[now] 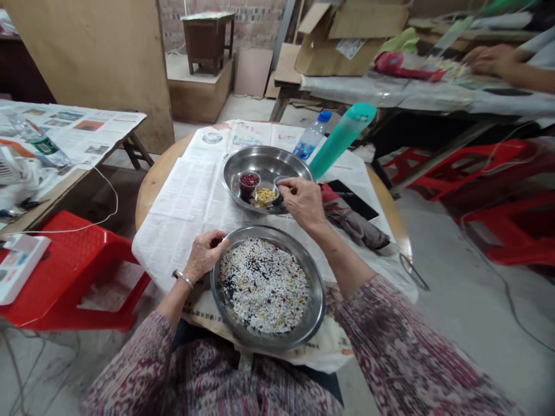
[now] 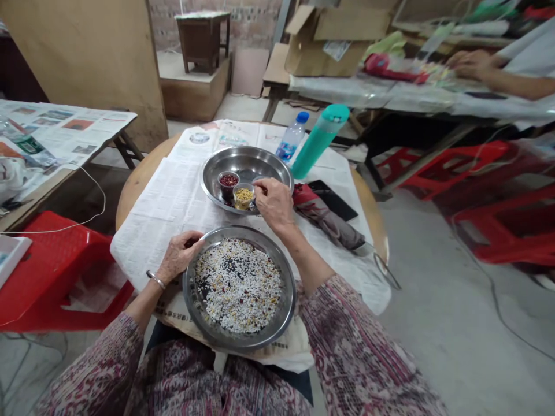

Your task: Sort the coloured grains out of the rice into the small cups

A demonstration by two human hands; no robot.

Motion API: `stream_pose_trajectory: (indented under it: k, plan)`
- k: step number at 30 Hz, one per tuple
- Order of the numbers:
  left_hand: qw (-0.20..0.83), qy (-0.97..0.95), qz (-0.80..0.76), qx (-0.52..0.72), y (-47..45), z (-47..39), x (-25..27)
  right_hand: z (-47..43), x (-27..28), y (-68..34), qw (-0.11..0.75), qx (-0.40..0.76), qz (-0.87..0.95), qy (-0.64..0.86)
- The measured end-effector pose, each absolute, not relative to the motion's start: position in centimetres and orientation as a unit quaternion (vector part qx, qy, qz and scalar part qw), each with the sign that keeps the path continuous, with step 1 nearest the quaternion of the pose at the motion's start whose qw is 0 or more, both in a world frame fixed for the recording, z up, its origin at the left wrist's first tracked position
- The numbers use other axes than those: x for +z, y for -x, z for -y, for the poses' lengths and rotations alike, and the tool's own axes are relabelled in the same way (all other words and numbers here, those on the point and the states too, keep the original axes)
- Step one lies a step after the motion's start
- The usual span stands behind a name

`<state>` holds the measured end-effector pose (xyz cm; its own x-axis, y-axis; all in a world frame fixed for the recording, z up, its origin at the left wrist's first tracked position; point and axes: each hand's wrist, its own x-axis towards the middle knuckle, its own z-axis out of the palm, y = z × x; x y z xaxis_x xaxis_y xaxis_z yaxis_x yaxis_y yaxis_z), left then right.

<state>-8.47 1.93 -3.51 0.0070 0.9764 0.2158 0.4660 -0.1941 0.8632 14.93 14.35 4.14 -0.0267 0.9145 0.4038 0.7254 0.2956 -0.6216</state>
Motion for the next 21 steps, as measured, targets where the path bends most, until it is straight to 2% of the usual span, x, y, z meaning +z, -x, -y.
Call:
stream_pose_trajectory:
  k: [4,8,13,15,18,21]
  plan:
    - [0.297,-0.641,-0.559,0.434,8.4,-2.0,-3.8,-7.9,3.9,-16.1,0.38,0.169,0.736,0.534]
    - [0.272,-0.645,-0.568,0.433,8.5,-2.1,-3.7,-0.1,2.4,-17.2,0.297,0.129,0.804,0.498]
    - [0.077,-0.744,-0.537,0.389,8.6,-1.5,-1.3,6.0,-0.6,-18.1,0.203,0.011,0.838,0.507]
    - [0.054,-0.793,-0.503,0.34,8.1,-0.5,-0.2,7.1,-1.7,-18.2,0.201,0.0,0.831,0.518]
    - [0.08,-0.844,-0.473,0.24,6.5,1.7,0.7,8.0,-3.0,-18.0,0.22,-0.007,0.82,0.528]
    - [0.063,-0.839,-0.519,0.152,4.9,3.7,0.2,8.4,-3.7,-17.4,0.248,-0.004,0.803,0.543]
